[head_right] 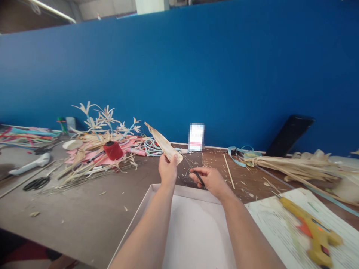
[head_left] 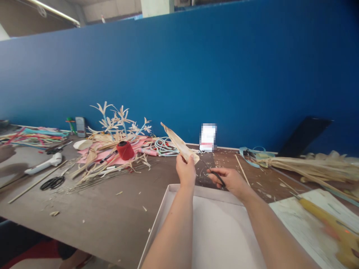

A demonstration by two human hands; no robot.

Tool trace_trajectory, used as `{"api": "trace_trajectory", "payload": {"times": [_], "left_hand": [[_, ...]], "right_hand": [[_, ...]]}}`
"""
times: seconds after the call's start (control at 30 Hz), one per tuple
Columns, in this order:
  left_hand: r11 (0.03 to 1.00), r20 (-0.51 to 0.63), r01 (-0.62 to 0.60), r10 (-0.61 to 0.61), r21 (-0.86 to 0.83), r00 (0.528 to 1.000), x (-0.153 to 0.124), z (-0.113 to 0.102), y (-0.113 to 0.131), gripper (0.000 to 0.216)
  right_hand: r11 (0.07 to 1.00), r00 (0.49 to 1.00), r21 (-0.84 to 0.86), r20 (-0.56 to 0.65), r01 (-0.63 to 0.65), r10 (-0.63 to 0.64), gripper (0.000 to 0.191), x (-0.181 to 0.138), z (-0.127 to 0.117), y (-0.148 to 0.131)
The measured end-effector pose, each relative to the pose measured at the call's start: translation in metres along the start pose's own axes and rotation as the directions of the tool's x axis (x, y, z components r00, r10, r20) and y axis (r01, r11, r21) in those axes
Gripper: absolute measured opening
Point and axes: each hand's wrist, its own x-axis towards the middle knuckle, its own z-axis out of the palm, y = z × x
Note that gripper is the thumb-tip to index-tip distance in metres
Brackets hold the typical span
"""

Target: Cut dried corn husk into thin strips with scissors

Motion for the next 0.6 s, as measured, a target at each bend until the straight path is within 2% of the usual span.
{"api": "trace_trajectory", "payload": {"times": [0.17,0.37,0.6], "left_hand": [[1.0,0.008,-0.008,0.008,0.0,1.0,0.001,0.0,-0.0017,0.023],[1.0,0.031,-0.023,0.023,0.014,0.999,0.0,-0.0008,0.0008,0.021],[1.0,0.087,-0.006,0.008,-0.02,0.996,-0.0039,0.0005,0.0056,0.022]], "right_hand": [[0.996,1.0,0.085,-0.021,0.014,-0.012,0.047,0.0025,-0.0024,0.0077],[0.999,0.998,0.021,0.051,-0.028,0.026,0.047,0.0005,-0.0005,0.0055],[1.0,0.999,-0.001,0.046,-0.006,0.006,0.05,-0.0004,-0.0001,0.0048]]}}
